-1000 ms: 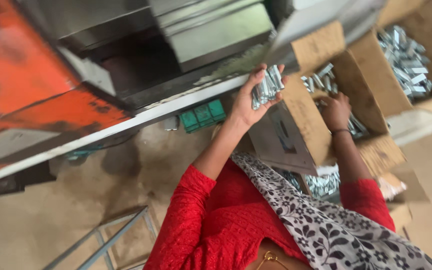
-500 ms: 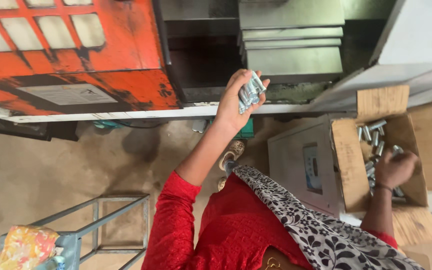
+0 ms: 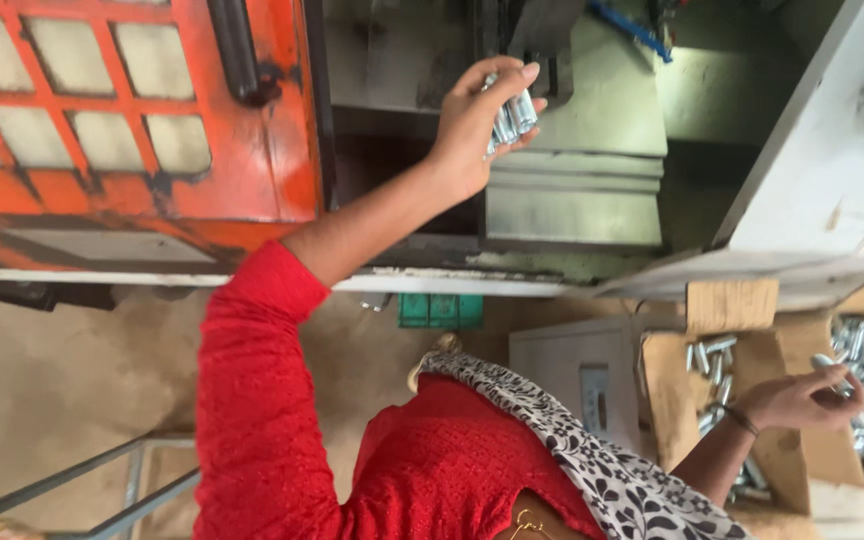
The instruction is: The person repeatedly picks up small cylindrical metal parts from a cardboard box and inserts them one by one into a slot on an industrial machine. After each insertion, the person retrieves the processed part and places it back into the box. The cycle of picking, inserting, and returning parts continues throughout the clip.
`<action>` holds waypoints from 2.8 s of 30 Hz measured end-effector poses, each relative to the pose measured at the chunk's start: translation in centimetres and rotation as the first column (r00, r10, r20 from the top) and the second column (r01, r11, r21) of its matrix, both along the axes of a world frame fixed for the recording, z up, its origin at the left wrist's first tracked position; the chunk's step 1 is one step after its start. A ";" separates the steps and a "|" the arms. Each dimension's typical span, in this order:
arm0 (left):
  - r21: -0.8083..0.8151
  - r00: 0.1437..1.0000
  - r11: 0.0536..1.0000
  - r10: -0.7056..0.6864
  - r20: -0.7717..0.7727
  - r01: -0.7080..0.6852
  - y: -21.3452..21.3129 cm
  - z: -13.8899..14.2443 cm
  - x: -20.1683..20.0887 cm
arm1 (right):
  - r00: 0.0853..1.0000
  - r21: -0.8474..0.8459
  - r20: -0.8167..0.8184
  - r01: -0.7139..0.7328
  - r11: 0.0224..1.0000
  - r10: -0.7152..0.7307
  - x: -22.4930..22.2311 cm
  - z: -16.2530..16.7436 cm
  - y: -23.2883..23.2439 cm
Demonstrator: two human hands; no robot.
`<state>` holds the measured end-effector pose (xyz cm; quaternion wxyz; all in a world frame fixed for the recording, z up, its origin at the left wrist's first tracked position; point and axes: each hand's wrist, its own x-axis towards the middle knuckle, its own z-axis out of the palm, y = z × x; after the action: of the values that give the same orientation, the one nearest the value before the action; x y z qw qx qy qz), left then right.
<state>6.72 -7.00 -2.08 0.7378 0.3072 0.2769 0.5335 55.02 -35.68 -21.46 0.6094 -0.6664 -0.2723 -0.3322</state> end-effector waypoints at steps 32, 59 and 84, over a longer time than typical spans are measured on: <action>-0.081 0.991 0.997 0.018 0.134 -0.007 11.6 1.2 -3.0 | -0.649 0.944 -0.314 -0.294 0.152 0.692 -51.0 8.0 73.3; -0.051 0.997 0.999 -0.011 0.082 0.015 11.0 0.7 -2.7 | -0.198 0.435 -0.571 -0.896 0.089 0.797 -51.2 8.8 73.0; -0.111 0.998 0.992 -0.054 0.012 0.055 10.8 0.5 -2.5 | 0.018 0.096 -0.370 -0.994 0.058 0.929 -50.5 8.5 73.1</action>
<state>4.26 3.82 -1.55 0.7693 0.2705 0.2944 0.4983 4.55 37.41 -12.99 0.6395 -0.4008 -0.5735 0.3185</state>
